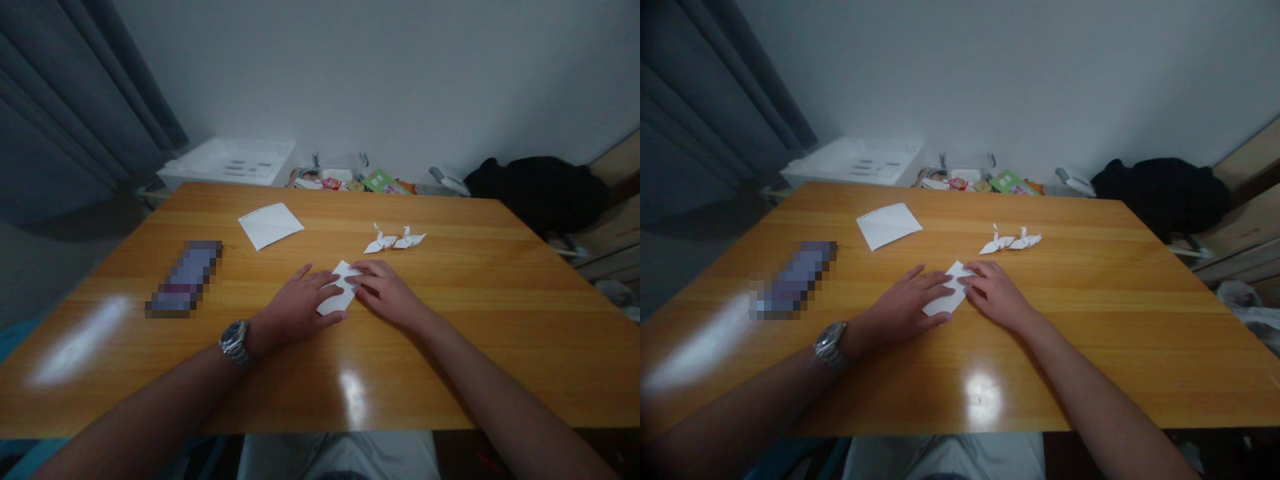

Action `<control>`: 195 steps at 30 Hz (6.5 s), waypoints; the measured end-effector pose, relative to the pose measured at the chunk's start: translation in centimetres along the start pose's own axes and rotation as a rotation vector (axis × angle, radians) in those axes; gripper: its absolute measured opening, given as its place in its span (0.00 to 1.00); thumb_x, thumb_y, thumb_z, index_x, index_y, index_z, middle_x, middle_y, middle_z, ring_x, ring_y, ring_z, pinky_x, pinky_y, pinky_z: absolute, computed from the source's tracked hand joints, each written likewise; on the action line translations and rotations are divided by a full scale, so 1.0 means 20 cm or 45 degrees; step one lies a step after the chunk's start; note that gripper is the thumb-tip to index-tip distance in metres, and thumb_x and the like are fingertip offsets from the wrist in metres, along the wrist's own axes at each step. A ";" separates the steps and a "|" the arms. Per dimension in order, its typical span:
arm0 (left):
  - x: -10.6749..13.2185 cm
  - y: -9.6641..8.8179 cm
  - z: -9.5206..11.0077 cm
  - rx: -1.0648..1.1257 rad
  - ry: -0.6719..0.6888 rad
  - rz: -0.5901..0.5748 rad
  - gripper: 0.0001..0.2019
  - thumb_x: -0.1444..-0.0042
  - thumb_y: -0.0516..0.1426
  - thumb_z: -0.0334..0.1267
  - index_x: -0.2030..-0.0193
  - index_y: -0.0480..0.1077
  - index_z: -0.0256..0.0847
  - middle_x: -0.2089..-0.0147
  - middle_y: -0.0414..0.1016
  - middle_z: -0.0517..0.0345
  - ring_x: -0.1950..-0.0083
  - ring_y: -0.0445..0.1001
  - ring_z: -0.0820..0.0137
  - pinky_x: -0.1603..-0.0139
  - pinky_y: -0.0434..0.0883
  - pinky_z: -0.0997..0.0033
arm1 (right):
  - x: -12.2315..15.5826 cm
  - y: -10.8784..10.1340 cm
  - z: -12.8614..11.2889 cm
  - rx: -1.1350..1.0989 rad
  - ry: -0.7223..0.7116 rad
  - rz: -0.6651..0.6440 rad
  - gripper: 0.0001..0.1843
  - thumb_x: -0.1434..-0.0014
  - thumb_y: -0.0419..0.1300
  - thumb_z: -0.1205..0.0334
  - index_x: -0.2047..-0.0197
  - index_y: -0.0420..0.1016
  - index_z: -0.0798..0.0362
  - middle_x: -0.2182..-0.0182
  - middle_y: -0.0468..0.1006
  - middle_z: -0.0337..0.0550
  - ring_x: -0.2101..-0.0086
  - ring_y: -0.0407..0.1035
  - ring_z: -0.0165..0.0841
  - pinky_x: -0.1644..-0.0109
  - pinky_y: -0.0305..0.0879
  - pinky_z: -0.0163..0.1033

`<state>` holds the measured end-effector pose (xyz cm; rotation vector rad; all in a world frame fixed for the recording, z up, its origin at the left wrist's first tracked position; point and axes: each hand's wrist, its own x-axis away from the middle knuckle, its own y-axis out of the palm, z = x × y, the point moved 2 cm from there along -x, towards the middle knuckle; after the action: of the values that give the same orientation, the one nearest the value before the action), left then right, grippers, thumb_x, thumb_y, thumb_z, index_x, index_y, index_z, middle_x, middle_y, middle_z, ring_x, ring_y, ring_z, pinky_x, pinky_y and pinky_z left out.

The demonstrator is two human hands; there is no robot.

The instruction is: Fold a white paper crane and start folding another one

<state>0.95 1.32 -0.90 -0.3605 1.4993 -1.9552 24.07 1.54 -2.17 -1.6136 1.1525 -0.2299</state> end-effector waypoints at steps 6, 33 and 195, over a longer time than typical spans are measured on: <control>0.00 -0.02 0.01 -0.079 0.001 0.027 0.25 0.34 0.54 0.57 0.38 0.71 0.44 0.30 0.65 0.45 0.30 0.64 0.55 0.26 0.47 0.42 | 0.01 0.00 0.01 -0.029 -0.010 -0.093 0.14 0.33 0.58 0.64 0.47 0.80 0.50 0.40 0.75 0.52 0.39 0.66 0.44 0.34 0.62 0.57; -0.03 0.00 -0.07 -0.193 -0.101 0.074 0.19 0.32 0.54 0.49 0.41 0.73 0.41 0.38 0.73 0.47 0.41 0.73 0.56 0.39 0.70 0.53 | 0.01 -0.03 -0.01 -0.154 0.003 -0.181 0.19 0.36 0.63 0.59 0.41 0.76 0.48 0.45 0.79 0.49 0.44 0.72 0.42 0.37 0.67 0.53; 0.01 0.01 -0.01 0.025 0.096 -0.146 0.24 0.30 0.52 0.47 0.31 0.63 0.46 0.28 0.62 0.51 0.29 0.64 0.59 0.30 0.63 0.56 | 0.08 -0.02 -0.06 0.231 -0.067 -0.285 0.20 0.27 0.50 0.53 0.42 0.77 0.50 0.60 0.79 0.48 0.60 0.73 0.39 0.58 0.66 0.41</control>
<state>0.79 1.27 -1.12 -0.3756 1.5357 -2.0923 24.30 -0.50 -1.92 -1.5762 0.8842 -0.4230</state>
